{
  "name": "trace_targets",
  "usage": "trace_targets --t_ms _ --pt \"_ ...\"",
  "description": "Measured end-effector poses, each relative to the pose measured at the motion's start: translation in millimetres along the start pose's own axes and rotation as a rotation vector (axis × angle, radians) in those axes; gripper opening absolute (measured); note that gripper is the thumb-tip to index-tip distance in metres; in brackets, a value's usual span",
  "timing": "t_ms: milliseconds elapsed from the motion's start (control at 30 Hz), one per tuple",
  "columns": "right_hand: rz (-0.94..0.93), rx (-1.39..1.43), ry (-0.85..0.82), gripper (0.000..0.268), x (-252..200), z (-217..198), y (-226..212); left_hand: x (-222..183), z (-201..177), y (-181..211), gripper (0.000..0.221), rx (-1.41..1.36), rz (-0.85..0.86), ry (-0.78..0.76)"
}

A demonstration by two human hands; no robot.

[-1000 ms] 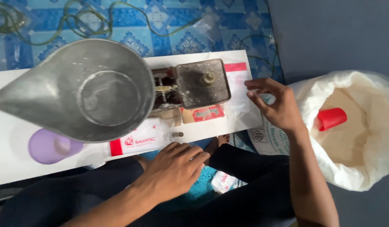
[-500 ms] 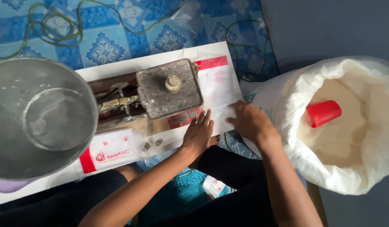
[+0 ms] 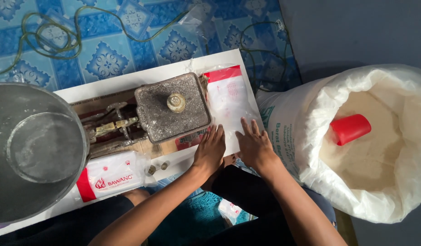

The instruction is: Weighing and bagging powder from a large sack into smaller plastic bags using a scoop and a scale.

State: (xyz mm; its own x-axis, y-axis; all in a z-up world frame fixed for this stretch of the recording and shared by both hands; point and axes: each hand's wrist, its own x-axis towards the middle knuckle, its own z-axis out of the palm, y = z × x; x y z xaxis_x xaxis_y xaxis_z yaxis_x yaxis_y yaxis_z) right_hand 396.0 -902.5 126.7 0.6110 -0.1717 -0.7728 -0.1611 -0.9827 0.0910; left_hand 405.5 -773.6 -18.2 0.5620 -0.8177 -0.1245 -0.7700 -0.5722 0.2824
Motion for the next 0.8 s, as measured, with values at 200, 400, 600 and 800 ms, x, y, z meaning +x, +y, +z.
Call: trace_targets --t_ms 200,400,600,800 --pt "-0.032 -0.009 0.341 0.055 -15 -12 12 -13 -21 0 0.033 -0.162 0.08 0.386" --pt "-0.099 0.122 0.452 0.01 -43 -42 6 -27 -50 -10 0.017 -0.23 0.11 0.519" --pt "-0.422 0.641 0.527 0.008 -98 -80 1 -65 -165 -11 0.037 -0.449 0.059 0.684" --pt "-0.75 0.993 0.516 0.036 -115 -82 -20 -124 -243 -33 0.051 -0.875 0.076 0.431"
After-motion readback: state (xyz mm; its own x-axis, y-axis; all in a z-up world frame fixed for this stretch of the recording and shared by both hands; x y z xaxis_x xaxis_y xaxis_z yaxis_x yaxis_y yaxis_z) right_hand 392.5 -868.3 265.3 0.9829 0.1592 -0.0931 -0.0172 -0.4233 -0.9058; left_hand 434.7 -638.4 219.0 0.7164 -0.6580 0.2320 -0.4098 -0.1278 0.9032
